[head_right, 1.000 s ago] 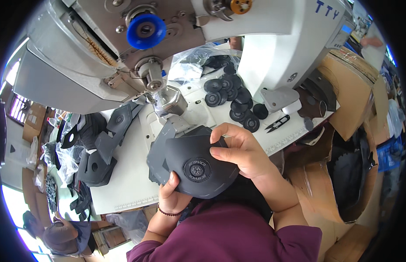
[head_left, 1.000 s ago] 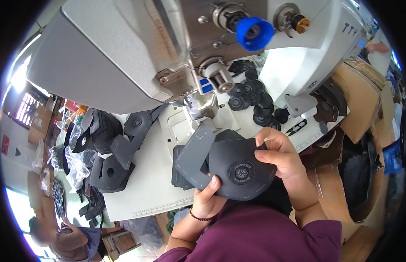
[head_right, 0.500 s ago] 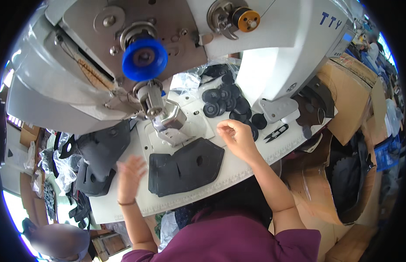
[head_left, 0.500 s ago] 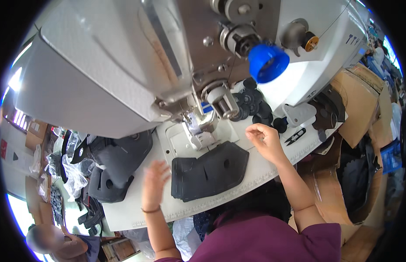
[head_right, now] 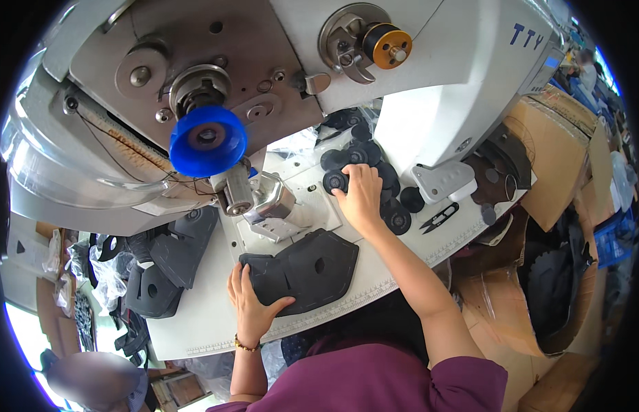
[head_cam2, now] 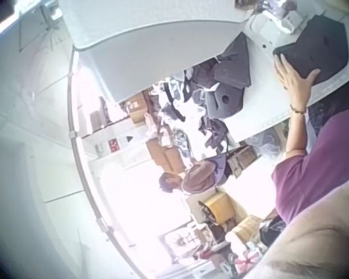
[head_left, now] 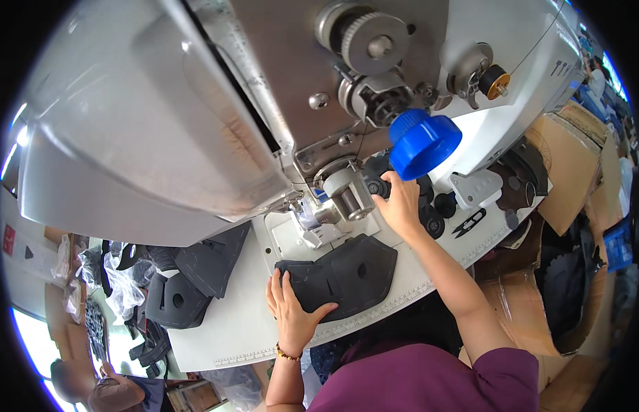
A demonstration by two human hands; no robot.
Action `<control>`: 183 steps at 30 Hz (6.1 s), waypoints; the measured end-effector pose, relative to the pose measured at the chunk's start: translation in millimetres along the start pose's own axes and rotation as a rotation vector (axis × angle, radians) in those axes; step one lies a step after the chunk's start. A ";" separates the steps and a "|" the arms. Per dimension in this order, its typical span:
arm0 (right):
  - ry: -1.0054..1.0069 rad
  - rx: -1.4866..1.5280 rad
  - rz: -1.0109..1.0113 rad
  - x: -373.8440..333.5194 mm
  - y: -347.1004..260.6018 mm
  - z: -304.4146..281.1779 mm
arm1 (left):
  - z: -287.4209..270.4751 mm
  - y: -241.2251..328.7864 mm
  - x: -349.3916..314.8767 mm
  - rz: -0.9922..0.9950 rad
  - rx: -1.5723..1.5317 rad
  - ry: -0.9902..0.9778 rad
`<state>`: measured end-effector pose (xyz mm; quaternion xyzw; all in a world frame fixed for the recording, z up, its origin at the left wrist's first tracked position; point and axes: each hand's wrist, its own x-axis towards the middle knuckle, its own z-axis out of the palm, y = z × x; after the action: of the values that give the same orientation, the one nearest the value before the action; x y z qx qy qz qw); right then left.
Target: The worker is using an industrial sewing machine to stitch together parts of a shoe.
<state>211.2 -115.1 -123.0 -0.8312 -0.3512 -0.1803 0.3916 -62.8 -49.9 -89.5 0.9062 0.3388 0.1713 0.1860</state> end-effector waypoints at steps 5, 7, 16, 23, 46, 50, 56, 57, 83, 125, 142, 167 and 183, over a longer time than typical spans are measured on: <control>-0.133 0.485 0.174 -3.2 13.8 -8.7 | -2.2 8.2 -0.6 0.009 -0.071 0.059; -0.202 0.758 0.262 -4.3 18.3 -19.2 | -3.2 6.9 -0.5 0.002 -0.230 0.036; -0.447 1.054 0.391 -3.3 -27.0 -85.0 | -43.8 -29.1 31.5 -0.099 -1.100 -0.385; -0.677 1.098 -0.051 -13.4 -20.6 -72.6 | -51.8 -30.3 28.9 -0.134 -1.086 -0.426; -0.684 1.027 0.417 -22.4 -71.6 -85.8 | -10.3 22.6 -23.1 -0.110 -1.695 -0.134; -0.659 0.981 0.456 -19.2 -76.1 -88.3 | -11.4 29.2 -26.9 -0.084 -1.708 -0.133; -0.711 1.119 0.185 -38.3 -83.1 -80.2 | -6.0 45.0 -18.1 -0.262 -1.607 -0.050; -0.784 1.199 0.262 -37.4 -83.5 -80.0 | -4.1 46.8 -15.6 -0.316 -1.595 -0.036; -0.752 1.183 0.217 -11.4 -119.2 -96.4 | -26.9 48.0 2.5 -0.128 -1.457 0.069; -1.024 1.061 0.109 5.1 -121.8 -103.6 | -32.0 46.2 -0.6 -0.139 -1.535 0.000; -1.153 1.129 0.272 3.4 -120.3 -100.6 | -28.6 42.2 -2.5 -0.098 -1.645 0.008; -1.142 1.036 0.140 3.9 -120.8 -95.4 | -31.9 40.8 -6.0 -0.116 -1.504 0.074; -1.159 1.198 0.196 14.3 -120.8 -109.8 | -39.0 51.4 -3.7 -0.166 -1.533 0.134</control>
<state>130.7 -140.1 17.5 -0.4702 -0.4595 0.5272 0.5383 -54.2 -79.9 -33.0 0.4838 0.2030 0.3979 0.7527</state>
